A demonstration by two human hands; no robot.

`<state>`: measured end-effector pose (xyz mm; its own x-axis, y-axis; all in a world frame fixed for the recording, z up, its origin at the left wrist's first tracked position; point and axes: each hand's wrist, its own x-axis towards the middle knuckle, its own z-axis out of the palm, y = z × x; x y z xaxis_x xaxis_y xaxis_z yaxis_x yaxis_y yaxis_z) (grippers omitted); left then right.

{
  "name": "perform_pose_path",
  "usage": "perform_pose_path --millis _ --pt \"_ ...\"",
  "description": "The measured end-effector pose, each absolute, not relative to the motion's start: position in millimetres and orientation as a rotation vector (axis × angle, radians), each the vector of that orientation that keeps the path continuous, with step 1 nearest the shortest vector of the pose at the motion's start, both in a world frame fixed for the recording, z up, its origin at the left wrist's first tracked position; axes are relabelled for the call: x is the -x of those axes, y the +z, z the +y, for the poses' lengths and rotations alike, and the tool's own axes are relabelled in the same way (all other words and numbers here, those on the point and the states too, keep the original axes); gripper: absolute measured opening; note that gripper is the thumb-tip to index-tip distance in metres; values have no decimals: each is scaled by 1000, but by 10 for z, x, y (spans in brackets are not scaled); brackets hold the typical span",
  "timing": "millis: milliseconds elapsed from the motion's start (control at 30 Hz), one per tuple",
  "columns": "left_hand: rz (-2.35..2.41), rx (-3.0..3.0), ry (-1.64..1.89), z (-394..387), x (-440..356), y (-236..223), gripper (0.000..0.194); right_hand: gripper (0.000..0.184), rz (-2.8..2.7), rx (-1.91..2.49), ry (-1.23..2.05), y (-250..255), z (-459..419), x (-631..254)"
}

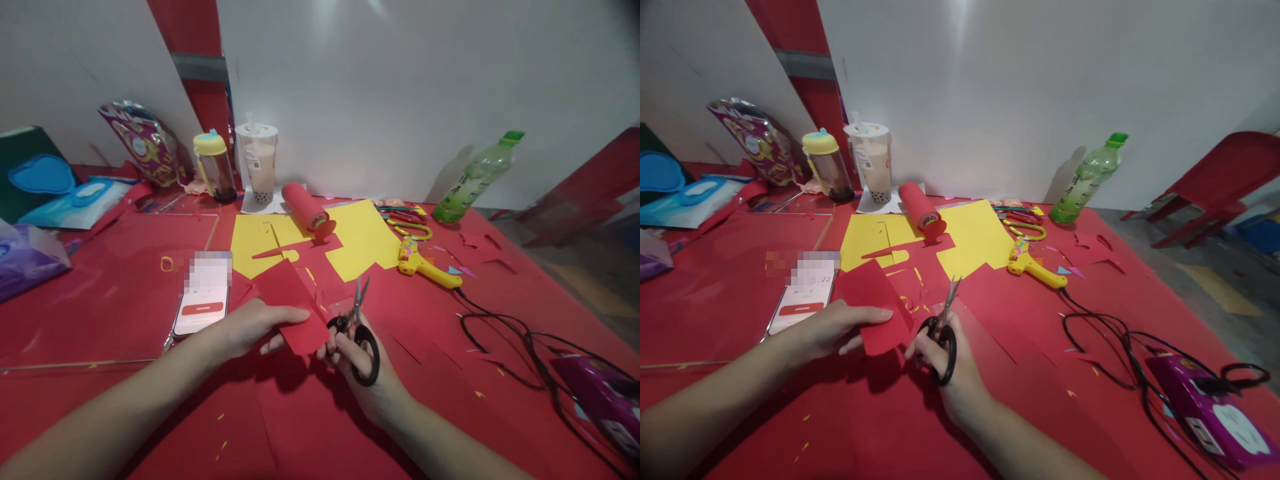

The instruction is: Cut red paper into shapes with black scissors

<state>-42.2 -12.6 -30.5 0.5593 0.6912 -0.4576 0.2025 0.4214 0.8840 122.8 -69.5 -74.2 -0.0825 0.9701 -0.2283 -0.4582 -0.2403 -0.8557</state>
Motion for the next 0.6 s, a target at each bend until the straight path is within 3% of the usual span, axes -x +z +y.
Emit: perform_pose_path --millis 233,600 --pt "929 -1287 73 -208 371 -215 35 40 -868 1027 1558 -750 -712 -1237" --pt "973 -1349 69 -236 341 -254 30 44 -1017 1070 1604 -726 -727 -1246"
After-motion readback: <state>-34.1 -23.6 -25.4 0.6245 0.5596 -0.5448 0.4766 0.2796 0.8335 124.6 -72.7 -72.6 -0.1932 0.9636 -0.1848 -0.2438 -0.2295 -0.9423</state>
